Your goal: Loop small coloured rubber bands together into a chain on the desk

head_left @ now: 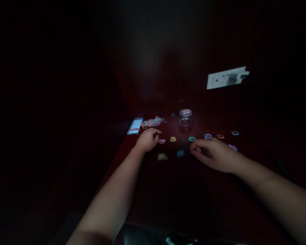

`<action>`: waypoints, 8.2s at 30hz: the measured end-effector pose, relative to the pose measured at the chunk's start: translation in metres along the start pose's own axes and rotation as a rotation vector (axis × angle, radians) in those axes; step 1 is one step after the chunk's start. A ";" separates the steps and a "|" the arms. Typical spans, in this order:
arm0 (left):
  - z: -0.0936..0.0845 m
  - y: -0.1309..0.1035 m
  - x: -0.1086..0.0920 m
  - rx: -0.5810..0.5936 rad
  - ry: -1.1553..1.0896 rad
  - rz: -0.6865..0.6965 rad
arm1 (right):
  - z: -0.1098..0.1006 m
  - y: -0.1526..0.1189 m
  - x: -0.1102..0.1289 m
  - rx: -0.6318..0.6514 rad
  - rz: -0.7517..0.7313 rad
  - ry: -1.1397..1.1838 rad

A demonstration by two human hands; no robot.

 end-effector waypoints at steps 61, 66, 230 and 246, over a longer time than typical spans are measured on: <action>0.004 0.003 0.017 -0.520 -0.287 -0.232 | -0.016 0.001 -0.003 -0.283 0.119 -0.120; 0.003 -0.021 -0.038 -0.560 -0.639 -0.244 | -0.012 0.001 -0.002 -0.222 0.107 -0.108; 0.005 -0.034 -0.111 -0.064 -0.522 0.296 | -0.004 -0.002 -0.002 -0.135 -0.095 -0.050; 0.005 -0.033 -0.110 -0.042 -0.478 0.266 | -0.005 0.001 -0.002 -0.141 -0.165 -0.089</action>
Point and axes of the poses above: each hand's wrist, its own y-axis towards the middle knuckle, its own z-axis out of the palm, x = y × z, the point moved 3 cm from there along y, towards the middle knuckle
